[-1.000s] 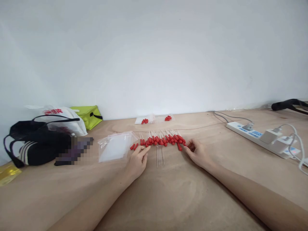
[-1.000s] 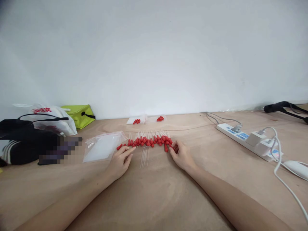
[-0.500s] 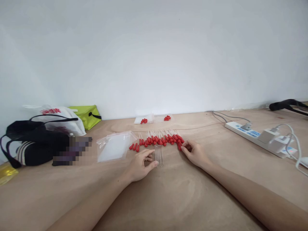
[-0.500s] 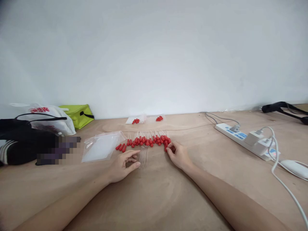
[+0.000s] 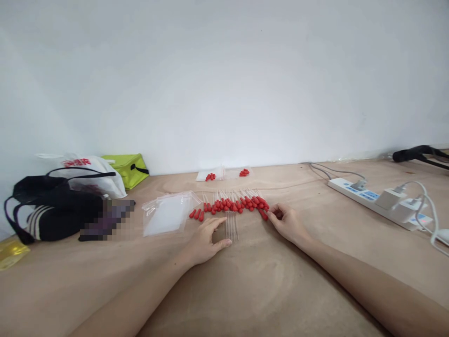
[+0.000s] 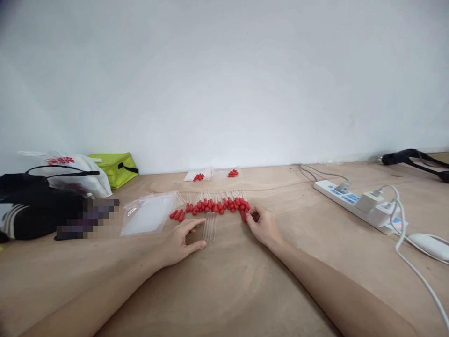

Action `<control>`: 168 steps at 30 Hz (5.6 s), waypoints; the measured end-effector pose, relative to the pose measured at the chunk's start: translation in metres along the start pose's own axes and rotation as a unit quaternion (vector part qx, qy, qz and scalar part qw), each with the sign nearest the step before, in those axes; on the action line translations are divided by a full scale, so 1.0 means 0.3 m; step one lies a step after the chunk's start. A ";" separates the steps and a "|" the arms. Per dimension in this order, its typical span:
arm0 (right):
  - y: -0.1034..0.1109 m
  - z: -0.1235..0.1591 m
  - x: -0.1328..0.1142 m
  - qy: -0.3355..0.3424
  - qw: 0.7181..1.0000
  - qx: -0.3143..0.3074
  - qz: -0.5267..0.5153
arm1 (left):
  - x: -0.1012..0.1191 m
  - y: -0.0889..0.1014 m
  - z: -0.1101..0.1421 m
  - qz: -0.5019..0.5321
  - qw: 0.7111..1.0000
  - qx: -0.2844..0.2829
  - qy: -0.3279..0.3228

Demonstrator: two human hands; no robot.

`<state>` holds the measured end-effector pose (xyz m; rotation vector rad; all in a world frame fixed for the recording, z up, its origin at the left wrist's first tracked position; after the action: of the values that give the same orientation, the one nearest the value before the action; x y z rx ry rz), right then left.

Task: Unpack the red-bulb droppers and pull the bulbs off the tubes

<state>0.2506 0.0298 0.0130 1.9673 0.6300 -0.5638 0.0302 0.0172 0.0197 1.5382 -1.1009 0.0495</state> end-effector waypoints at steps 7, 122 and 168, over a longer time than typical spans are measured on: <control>-0.001 -0.002 0.020 -0.020 0.998 -0.018 0.055 | -0.014 0.103 -0.035 -0.034 0.993 0.110 0.007; -0.196 -0.065 -0.330 0.195 0.946 0.049 0.254 | -0.007 0.063 -0.053 -0.139 0.983 0.113 -0.031; -0.081 0.272 -0.533 0.516 0.842 0.100 0.124 | 0.161 0.108 0.149 -0.093 0.958 0.077 -0.261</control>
<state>0.1034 -0.0643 0.0609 2.4306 0.9447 0.7053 0.0125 -0.0428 0.0579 1.8457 -1.3782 -0.4312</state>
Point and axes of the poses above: each hand's wrist, its own z-axis away from the middle knuckle, its own y-axis out of the back of the hand, x = y × z, the point moved 10 cm from there along -z, towards the middle knuckle, and after that the axes turned 9 degrees about z, right-handed, at the moved point
